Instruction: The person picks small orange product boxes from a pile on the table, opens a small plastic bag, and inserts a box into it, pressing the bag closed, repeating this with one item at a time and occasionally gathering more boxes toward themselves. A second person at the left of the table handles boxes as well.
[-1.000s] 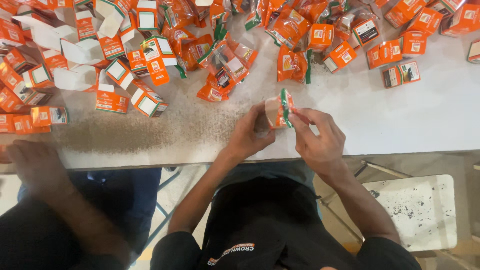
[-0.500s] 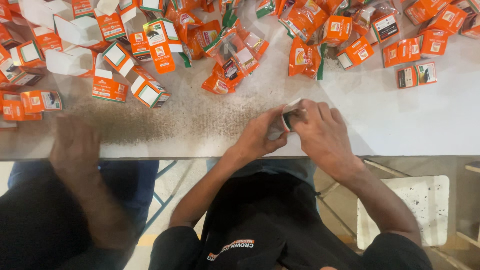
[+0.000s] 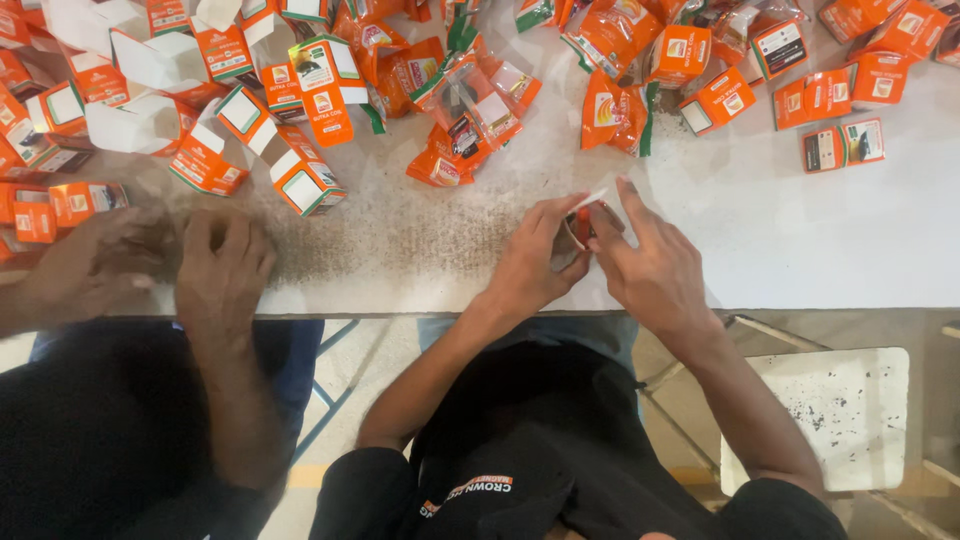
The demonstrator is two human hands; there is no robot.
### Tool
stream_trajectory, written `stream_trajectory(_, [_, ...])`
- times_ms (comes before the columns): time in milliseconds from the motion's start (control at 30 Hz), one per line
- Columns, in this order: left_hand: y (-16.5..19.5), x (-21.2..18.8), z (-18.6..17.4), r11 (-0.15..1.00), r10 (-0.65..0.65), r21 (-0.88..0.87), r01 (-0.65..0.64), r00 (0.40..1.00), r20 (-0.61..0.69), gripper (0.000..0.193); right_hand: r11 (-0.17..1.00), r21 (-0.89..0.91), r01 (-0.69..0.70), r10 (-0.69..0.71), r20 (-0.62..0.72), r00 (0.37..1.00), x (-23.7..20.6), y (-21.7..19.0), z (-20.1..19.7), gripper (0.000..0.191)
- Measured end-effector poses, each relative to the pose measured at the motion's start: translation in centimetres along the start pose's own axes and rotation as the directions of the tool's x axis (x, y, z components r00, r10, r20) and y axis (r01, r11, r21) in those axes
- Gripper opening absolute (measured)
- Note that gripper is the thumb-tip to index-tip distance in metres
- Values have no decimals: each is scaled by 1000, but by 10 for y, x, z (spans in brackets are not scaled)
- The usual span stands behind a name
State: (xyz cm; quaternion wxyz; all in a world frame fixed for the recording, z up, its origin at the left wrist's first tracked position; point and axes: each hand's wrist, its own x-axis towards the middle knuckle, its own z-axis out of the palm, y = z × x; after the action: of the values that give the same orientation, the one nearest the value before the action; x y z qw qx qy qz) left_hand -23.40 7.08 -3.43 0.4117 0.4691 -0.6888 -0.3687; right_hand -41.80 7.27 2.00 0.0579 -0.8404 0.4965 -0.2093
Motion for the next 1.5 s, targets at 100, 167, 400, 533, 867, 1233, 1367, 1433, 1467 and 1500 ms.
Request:
stream_trajectory(100, [-7, -5, 3, 996, 89, -9, -90, 994, -58, 80, 997, -49, 60, -59, 23, 998, 8, 1, -6, 33])
stream_trajectory(167, [-9, -11, 10, 993, 95, -62, -104, 987, -130, 78, 1000, -25, -12, 15, 149, 989, 11, 2, -6, 33])
stream_trajectory(400, [-11, -24, 22, 965, 4, -254, -66, 972, -237, 57, 854, 483, -192, 198, 39, 979, -13, 3, 24, 50])
stream_trajectory(533, [-5, -24, 5, 997, 34, -59, -50, 969, -244, 54, 795, 595, -120, 209, -83, 974, -22, 6, 37, 51])
stream_trajectory(867, [-11, -13, -21, 941, 246, 234, -243, 969, 17, 50, 929, 353, 115, -64, -152, 986, -5, 16, 28, 33])
stream_trajectory(1233, [-9, -7, -34, 900, 354, 228, -372, 928, 117, 29, 836, 528, 152, -90, -142, 986, -7, 21, 18, 32])
stream_trajectory(1367, [3, -4, -41, 914, 374, 136, -383, 923, 88, 40, 883, 435, 176, -117, -159, 980, -5, 16, 14, 30])
stream_trajectory(1433, [4, -3, -39, 907, 387, 160, -390, 921, 53, 37, 906, 385, 175, -107, -191, 976, -5, 12, 18, 26])
stream_trajectory(1467, [3, -3, -37, 918, 361, 160, -364, 931, 49, 36, 914, 365, 179, -109, -205, 973, -5, 12, 21, 26])
stream_trajectory(1500, [2, -4, -36, 928, 335, 159, -338, 941, 46, 34, 921, 345, 180, -109, -217, 970, -6, 11, 23, 25])
